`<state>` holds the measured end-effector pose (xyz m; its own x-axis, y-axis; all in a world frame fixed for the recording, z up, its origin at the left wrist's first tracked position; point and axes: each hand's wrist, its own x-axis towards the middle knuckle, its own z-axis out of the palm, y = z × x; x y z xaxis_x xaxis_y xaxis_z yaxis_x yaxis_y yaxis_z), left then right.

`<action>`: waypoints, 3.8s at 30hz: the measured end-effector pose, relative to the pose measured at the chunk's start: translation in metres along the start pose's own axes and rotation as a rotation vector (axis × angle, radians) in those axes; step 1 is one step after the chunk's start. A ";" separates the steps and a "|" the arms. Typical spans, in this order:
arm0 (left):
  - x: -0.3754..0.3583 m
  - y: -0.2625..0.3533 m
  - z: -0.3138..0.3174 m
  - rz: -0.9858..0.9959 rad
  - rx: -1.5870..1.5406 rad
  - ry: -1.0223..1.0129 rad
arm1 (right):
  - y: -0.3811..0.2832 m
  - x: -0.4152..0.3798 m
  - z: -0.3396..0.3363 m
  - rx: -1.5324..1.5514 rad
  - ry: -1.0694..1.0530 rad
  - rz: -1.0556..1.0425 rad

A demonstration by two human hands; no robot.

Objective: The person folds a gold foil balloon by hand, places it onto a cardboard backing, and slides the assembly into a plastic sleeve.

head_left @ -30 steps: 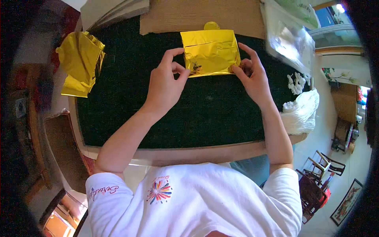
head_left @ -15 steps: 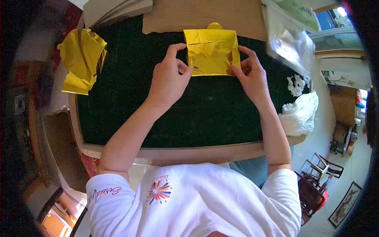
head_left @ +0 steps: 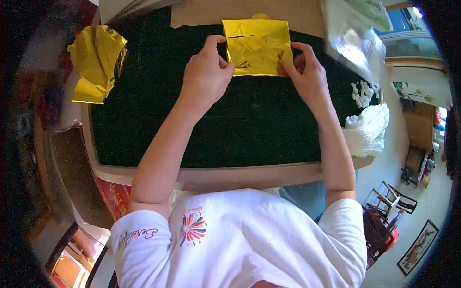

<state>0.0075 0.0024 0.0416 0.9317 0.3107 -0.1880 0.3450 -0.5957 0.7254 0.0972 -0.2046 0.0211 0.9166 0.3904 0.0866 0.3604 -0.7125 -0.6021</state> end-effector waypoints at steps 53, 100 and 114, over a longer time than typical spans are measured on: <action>0.011 -0.030 -0.011 0.085 -0.299 0.100 | -0.035 0.001 -0.002 -0.396 0.102 -0.786; 0.071 -0.032 -0.013 0.326 -0.017 0.162 | 0.027 0.062 0.000 0.416 -0.242 -0.080; 0.063 -0.046 -0.003 0.699 0.125 0.212 | 0.017 0.053 -0.001 0.373 -0.041 -0.288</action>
<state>0.0501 0.0519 -0.0013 0.9012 -0.0432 0.4313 -0.2988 -0.7829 0.5458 0.1517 -0.1969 0.0161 0.7783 0.5693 0.2647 0.5047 -0.3165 -0.8032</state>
